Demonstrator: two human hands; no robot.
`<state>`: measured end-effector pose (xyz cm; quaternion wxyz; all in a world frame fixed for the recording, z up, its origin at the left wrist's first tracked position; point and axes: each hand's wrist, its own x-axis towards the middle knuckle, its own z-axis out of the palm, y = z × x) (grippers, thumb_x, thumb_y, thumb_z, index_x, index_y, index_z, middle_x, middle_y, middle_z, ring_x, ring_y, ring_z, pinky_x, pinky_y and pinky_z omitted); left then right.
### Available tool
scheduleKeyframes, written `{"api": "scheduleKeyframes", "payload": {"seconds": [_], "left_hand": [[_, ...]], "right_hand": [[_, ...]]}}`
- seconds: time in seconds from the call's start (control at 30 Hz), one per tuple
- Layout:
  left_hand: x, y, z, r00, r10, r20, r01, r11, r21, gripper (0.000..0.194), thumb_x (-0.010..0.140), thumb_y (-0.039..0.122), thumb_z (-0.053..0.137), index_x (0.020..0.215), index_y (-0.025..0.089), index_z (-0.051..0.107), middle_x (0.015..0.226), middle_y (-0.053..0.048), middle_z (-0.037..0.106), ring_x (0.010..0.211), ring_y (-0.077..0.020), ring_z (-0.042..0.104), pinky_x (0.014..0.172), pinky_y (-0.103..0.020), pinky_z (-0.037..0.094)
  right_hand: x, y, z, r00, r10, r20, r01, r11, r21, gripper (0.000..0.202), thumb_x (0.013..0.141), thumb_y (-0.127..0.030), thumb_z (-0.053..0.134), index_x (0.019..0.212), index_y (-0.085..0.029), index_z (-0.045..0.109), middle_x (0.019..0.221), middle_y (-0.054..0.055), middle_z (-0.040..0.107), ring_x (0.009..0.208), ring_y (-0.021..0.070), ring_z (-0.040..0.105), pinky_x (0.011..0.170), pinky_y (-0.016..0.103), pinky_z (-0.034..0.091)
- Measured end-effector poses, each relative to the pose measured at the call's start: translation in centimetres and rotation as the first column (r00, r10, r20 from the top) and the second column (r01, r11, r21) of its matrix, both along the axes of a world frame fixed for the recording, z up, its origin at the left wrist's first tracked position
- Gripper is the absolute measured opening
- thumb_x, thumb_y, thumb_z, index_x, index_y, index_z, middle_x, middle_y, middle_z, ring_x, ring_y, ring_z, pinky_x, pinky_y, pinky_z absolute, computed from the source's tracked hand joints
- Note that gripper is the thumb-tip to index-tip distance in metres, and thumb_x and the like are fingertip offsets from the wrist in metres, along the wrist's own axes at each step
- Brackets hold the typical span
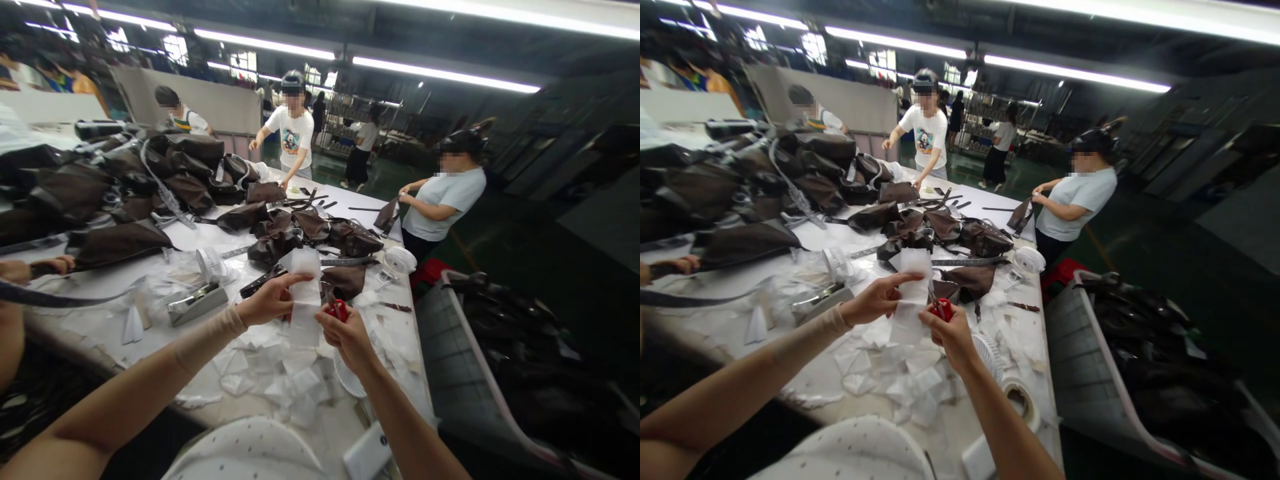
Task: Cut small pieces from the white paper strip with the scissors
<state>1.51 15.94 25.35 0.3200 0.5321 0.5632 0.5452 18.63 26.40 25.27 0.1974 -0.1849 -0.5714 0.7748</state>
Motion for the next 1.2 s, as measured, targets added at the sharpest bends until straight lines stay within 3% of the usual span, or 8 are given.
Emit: {"api": "scheduleKeyframes", "payload": {"seconds": [0.07,0.17,0.43,0.6,0.7,0.77,0.9,1.2], "left_hand": [[0.1,0.0,-0.1,1.000,0.012,-0.003,-0.012,0.998,-0.054,0.063,0.079,0.023,0.062,0.139,0.010,0.045,0.053,0.004,0.055,0.035,-0.0056,0.040,0.034,-0.015,0.031],[0.1,-0.2,0.0,0.999,0.009,-0.045,-0.012,0.998,-0.056,0.061,0.078,0.016,0.059,0.137,0.010,0.048,0.043,0.008,0.044,0.031,-0.0045,0.035,0.031,-0.013,0.024],[-0.5,-0.3,0.0,0.969,-0.132,0.209,0.125,0.991,0.047,0.073,0.078,0.030,0.068,0.141,0.007,0.041,0.071,-0.007,0.069,0.055,-0.0142,0.059,0.051,-0.023,0.050],[-0.3,-0.4,0.5,0.927,-0.116,0.355,0.110,0.993,0.039,0.067,0.077,0.031,0.067,0.137,0.010,0.048,0.083,-0.008,0.071,0.063,-0.0147,0.062,0.060,-0.025,0.053],[0.1,-0.2,0.4,0.949,-0.091,0.303,0.082,0.996,0.042,0.080,0.070,0.029,0.077,0.140,0.010,0.043,0.095,-0.010,0.071,0.075,-0.0168,0.065,0.067,-0.025,0.053],[0.3,-0.2,0.2,0.961,-0.102,0.257,0.099,0.995,0.025,0.092,0.066,0.024,0.081,0.144,0.009,0.034,0.087,-0.009,0.072,0.075,-0.0174,0.066,0.067,-0.025,0.052],[0.3,-0.4,0.4,0.983,-0.096,0.156,0.098,0.995,-0.004,0.094,0.069,0.024,0.079,0.146,0.008,0.028,0.079,-0.010,0.073,0.072,-0.0185,0.069,0.067,-0.026,0.053],[0.4,-0.8,1.3,0.995,-0.093,-0.043,0.094,0.995,0.017,0.088,0.070,0.018,0.076,0.145,0.007,0.031,0.079,-0.007,0.072,0.071,-0.0165,0.070,0.064,-0.022,0.055]], "right_hand": [[0.0,0.0,0.0,1.000,0.010,0.013,-0.010,1.000,-0.008,0.034,0.062,-0.036,0.082,0.070,-0.015,0.056,0.042,-0.013,0.025,0.037,0.0006,0.014,0.037,0.020,0.008],[0.0,0.0,-0.1,0.999,0.034,0.040,-0.033,0.999,-0.034,0.036,0.061,-0.037,0.082,0.070,-0.016,0.054,0.042,-0.013,0.024,0.037,0.0009,0.013,0.037,0.020,0.008],[0.1,0.2,-1.3,0.988,-0.078,0.135,0.049,0.977,0.208,0.038,0.060,-0.045,0.081,0.070,-0.015,0.059,0.047,-0.008,0.035,0.039,0.0032,0.023,0.037,0.021,0.016],[-0.1,0.7,-2.1,0.986,-0.102,0.134,0.051,0.939,0.339,0.040,0.063,-0.049,0.079,0.071,-0.014,0.061,0.046,-0.007,0.037,0.042,0.0054,0.028,0.039,0.022,0.020],[-0.1,0.8,-2.0,0.986,-0.090,0.141,0.034,0.933,0.359,0.041,0.065,-0.051,0.077,0.073,-0.014,0.060,0.047,-0.007,0.037,0.041,0.0053,0.028,0.039,0.022,0.020],[0.2,0.9,-1.4,0.986,-0.048,0.159,-0.011,0.938,0.347,0.044,0.065,-0.053,0.077,0.074,-0.014,0.060,0.048,-0.008,0.036,0.041,0.0046,0.026,0.038,0.021,0.019],[1.6,2.4,0.3,0.957,0.147,0.249,-0.218,0.934,0.285,0.049,0.077,-0.062,0.062,0.078,-0.012,0.062,0.049,-0.010,0.024,0.040,0.0035,0.016,0.038,0.021,0.012],[1.9,5.6,2.4,0.856,0.195,0.479,-0.434,0.774,0.461,0.056,0.083,-0.064,0.053,0.070,-0.011,0.067,0.045,-0.007,0.029,0.040,0.0049,0.024,0.039,0.023,0.015]]}}
